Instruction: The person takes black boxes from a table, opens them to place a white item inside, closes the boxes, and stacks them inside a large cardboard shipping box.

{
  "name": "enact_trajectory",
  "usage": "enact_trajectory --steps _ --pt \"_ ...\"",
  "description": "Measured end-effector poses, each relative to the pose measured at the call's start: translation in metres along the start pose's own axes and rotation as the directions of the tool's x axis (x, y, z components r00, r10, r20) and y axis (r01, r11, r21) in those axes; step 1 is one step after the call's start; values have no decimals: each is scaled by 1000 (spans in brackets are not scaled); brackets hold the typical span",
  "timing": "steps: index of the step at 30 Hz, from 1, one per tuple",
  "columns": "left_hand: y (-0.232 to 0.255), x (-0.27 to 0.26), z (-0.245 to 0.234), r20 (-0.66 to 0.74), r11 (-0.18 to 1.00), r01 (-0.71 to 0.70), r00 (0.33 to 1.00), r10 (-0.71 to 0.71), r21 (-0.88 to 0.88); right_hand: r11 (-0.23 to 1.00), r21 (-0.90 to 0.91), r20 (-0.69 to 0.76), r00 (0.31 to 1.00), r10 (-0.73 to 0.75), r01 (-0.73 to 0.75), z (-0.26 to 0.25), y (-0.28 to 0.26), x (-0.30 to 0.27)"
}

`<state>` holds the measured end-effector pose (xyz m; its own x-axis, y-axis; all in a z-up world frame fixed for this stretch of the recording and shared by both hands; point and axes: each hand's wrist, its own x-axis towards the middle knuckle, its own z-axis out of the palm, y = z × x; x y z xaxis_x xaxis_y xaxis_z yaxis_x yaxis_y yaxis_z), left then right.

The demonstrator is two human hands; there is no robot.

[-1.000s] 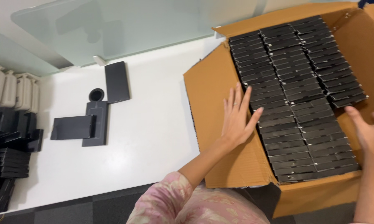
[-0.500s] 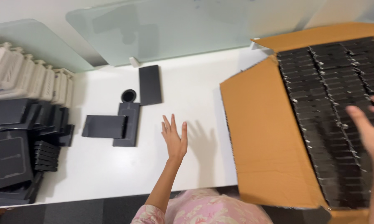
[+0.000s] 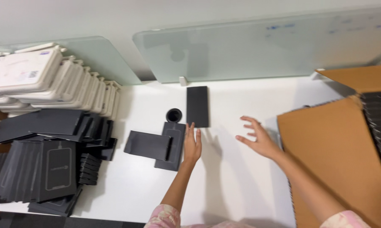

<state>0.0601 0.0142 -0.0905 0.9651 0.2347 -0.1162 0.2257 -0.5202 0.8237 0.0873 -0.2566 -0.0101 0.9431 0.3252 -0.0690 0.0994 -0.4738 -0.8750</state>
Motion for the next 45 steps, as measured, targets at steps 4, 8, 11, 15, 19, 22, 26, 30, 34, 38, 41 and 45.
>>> enact_trajectory --steps 4,8,11,15,19,22,26,30,34,38,41,45 --pt "-21 47 1 0 997 -8 1000 8 -73 974 96 167 968 189 -207 72 22 47" --pt "-40 91 6 -36 994 1 999 -5 -106 928 127 195 926 324 -351 102 31 86" --pt "-49 118 13 -53 994 -7 999 1 -108 863 257 162 900 404 -434 111 37 115" --pt "-58 143 22 -43 995 -47 998 43 -92 826 297 152 878 454 -479 120 47 141" --pt "-56 141 30 35 986 -85 996 81 144 794 372 170 876 451 -481 129 57 156" --pt "-44 121 34 -35 987 -152 988 151 -49 755 416 158 857 490 -508 129 59 160" --pt "-14 86 24 -65 936 -233 973 223 -264 691 468 97 809 579 -551 115 54 148" --pt "24 37 8 45 898 -100 990 131 -428 633 589 2 784 621 -503 91 39 129" --pt "45 0 -3 132 905 -1 989 62 -425 728 657 -185 894 409 -197 74 15 101" --pt "56 -28 -5 134 909 -70 981 137 -411 701 712 -284 932 226 46 56 -1 69" --pt "67 -45 -7 14 855 -216 968 252 -471 697 714 -284 938 196 71 55 -6 39" --pt "84 -63 -13 -110 823 -283 958 263 -493 804 585 -285 955 82 106 57 -17 -4"
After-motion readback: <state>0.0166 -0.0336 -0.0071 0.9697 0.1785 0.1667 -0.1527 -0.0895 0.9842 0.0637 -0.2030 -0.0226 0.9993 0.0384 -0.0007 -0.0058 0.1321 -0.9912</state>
